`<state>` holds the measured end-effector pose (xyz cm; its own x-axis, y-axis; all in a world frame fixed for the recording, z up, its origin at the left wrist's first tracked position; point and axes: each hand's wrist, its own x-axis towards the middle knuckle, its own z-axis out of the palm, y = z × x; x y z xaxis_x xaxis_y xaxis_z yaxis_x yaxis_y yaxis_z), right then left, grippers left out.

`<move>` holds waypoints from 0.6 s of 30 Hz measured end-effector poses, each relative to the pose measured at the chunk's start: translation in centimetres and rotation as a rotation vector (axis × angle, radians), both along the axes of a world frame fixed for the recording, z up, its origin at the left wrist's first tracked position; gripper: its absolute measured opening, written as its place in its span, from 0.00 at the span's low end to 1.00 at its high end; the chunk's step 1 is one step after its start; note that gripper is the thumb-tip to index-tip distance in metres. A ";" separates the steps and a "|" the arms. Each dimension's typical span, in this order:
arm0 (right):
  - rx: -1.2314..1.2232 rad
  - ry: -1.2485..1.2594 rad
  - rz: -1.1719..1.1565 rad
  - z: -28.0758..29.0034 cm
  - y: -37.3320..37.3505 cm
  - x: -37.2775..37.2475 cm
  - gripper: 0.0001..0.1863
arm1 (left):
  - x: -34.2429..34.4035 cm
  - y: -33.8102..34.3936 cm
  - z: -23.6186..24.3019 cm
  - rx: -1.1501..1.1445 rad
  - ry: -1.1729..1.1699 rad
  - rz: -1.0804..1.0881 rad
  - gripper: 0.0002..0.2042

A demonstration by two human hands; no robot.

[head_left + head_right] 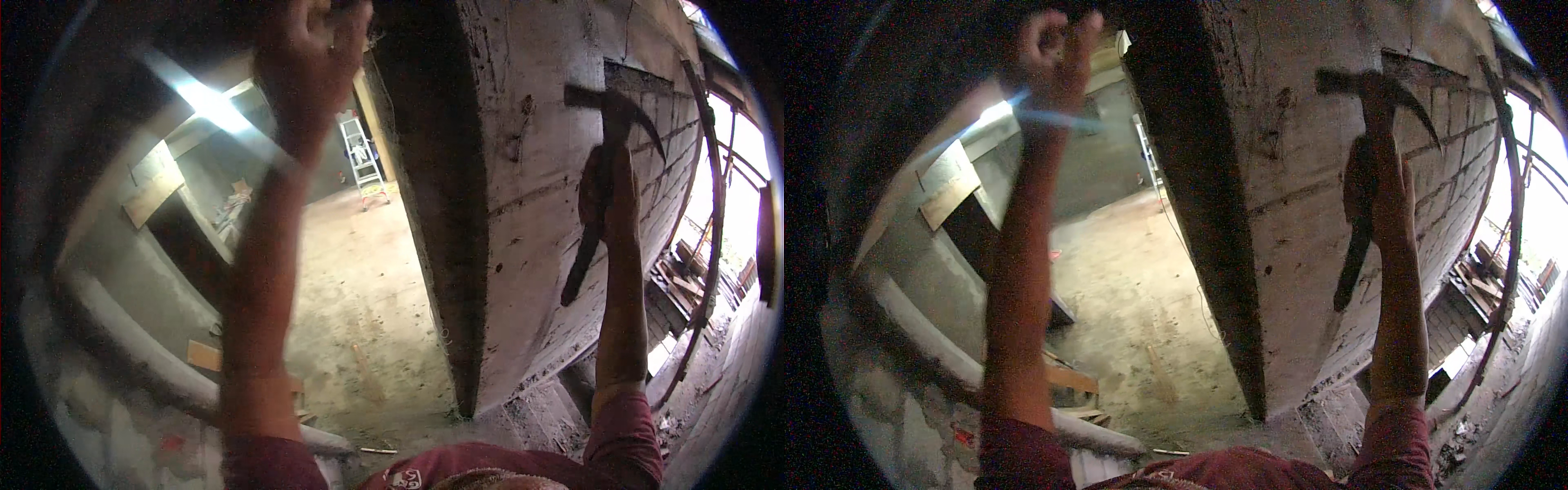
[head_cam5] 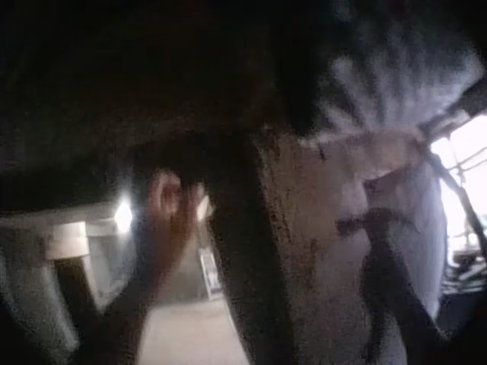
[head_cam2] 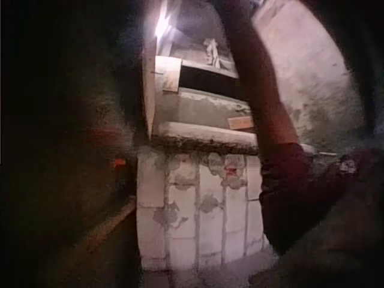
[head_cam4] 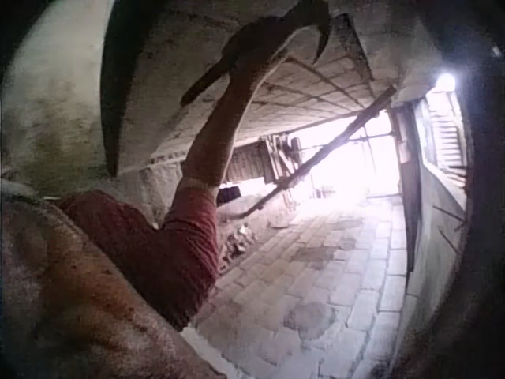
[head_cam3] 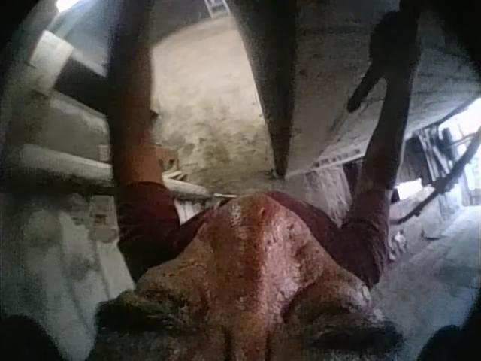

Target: The person hammers an edge of a concrete wall, picks up a wooden board, hammers the board into a concrete structure, and then uses a tape measure and pencil to mark the concrete.

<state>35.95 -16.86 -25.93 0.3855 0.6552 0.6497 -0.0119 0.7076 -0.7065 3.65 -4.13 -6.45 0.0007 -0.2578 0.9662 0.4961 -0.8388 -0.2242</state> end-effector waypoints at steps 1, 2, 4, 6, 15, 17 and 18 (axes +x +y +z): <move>-0.028 -0.001 -0.049 -1.4 -0.5 0.6 0.26 | 0.7 0.9 -2.6 -0.061 -0.081 0.123 0.26; -0.054 0.009 -0.082 -2.9 -0.6 0.7 0.26 | 1.3 2.0 -4.8 -0.210 -0.063 0.154 0.28; -0.039 0.017 -0.062 -5.7 -0.5 0.2 0.26 | 2.2 4.5 -8.2 -0.369 0.029 0.100 0.15; -0.030 0.010 -0.070 -7.3 -1.1 0.4 0.26 | 3.2 4.0 -9.9 -0.298 -0.002 0.073 0.07; -0.099 -0.009 -0.039 -14.0 -1.0 2.5 0.26 | 5.0 0.4 -15.0 -0.380 -0.102 0.226 0.09; -0.193 -0.016 0.087 -14.1 -1.2 2.7 0.26 | 5.4 1.0 -16.9 -0.242 -0.092 0.251 0.11; -0.188 -0.012 0.102 -14.6 -0.8 2.5 0.26 | 5.3 0.8 -17.2 -0.242 -0.080 0.255 0.13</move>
<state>38.44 -17.64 -40.55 0.3040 0.8005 0.5165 -0.0675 0.5589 -0.8265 8.91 -3.34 -23.61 -0.0426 -0.0227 0.9988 0.7042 -0.7099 0.0139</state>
